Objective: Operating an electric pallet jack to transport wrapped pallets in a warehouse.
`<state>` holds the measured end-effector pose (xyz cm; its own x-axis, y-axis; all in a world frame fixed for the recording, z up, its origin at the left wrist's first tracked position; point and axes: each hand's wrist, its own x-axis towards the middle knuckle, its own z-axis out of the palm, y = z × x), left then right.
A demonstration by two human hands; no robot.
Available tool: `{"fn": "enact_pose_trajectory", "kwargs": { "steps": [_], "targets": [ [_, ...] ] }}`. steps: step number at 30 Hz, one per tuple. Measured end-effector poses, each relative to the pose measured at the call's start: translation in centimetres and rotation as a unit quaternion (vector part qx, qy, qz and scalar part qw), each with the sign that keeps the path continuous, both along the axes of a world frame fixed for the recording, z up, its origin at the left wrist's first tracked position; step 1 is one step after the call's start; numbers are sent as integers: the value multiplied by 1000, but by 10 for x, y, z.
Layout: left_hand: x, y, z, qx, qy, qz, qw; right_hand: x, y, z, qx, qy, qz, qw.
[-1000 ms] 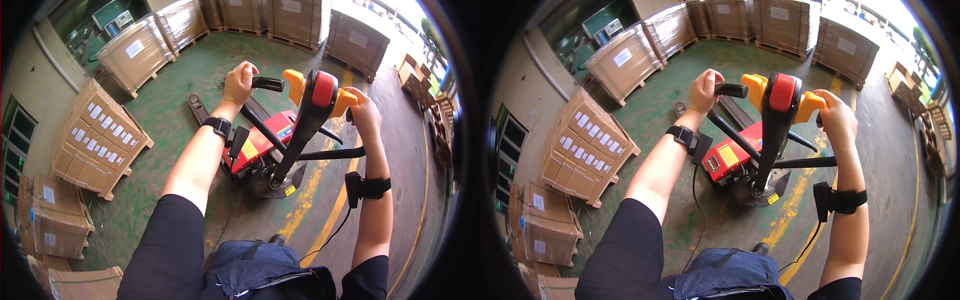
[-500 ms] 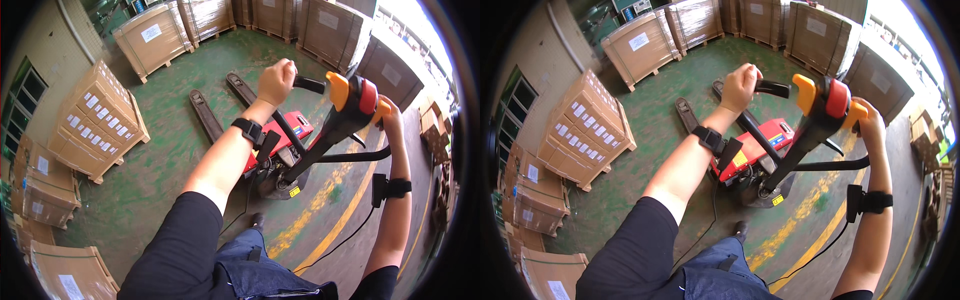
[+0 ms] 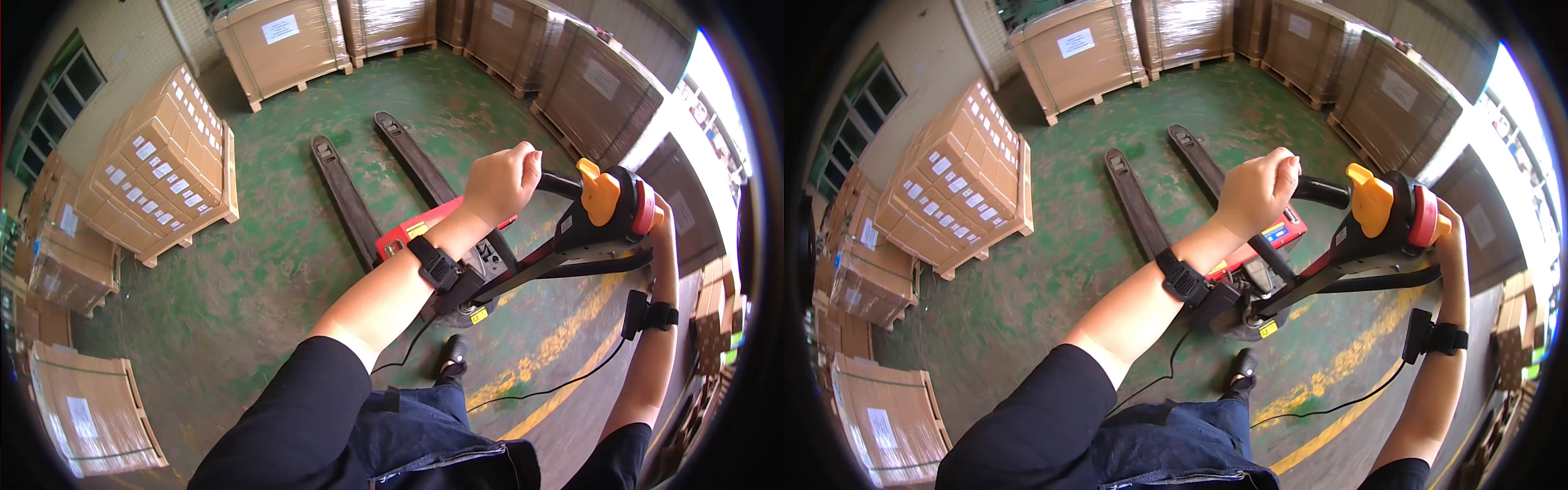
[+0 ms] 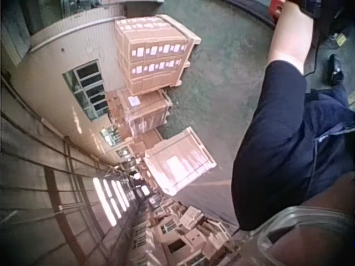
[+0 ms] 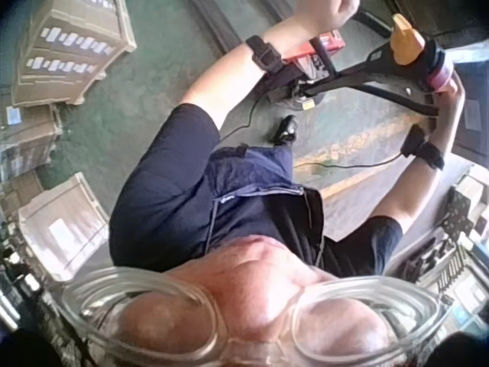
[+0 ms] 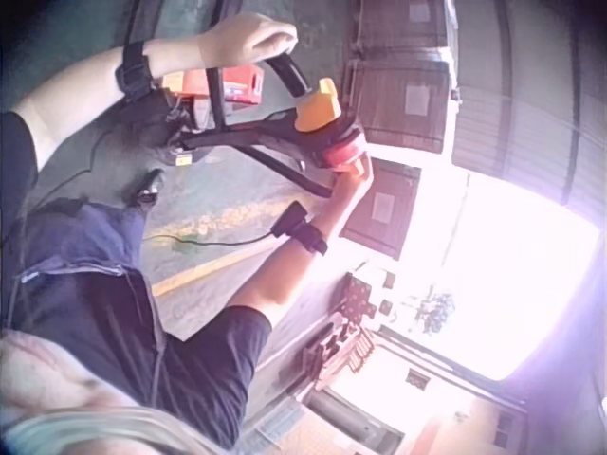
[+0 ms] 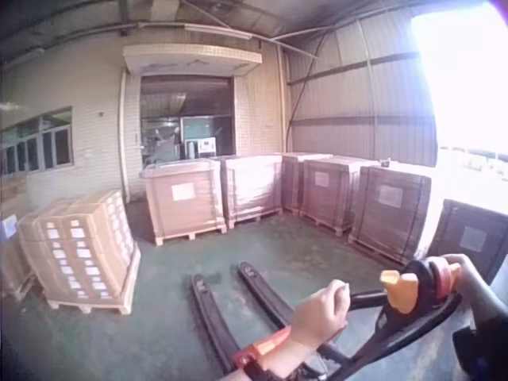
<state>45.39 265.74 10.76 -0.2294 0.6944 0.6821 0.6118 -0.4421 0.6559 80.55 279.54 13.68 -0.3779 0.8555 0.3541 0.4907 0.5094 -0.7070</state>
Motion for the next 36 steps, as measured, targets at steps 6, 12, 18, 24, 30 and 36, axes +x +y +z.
{"fn": "enact_pose_trajectory", "kwargs": {
  "steps": [6, 12, 18, 24, 30, 36],
  "targets": [
    [-32, 88, -2, -8, 8, 93, 996, -86, 134, 8, 16, -24, 41, 999],
    [-54, 171, 5, -50, 12, 193, 980, -159, 285, 5, 14, -12, 123, 992],
    [-94, 239, 7, -65, 6, 209, 976, -260, 412, 8, -103, 20, 261, 960],
    [-175, 290, 9, -20, 34, 246, 968, -393, 477, 12, -114, 20, 311, 943],
    [-282, 339, 5, -73, 3, 298, 952, -524, 528, 13, -18, -16, 315, 949],
    [-382, 383, 6, -49, 33, 414, 909, -669, 577, 12, -31, 20, 398, 917]
  ]
}}
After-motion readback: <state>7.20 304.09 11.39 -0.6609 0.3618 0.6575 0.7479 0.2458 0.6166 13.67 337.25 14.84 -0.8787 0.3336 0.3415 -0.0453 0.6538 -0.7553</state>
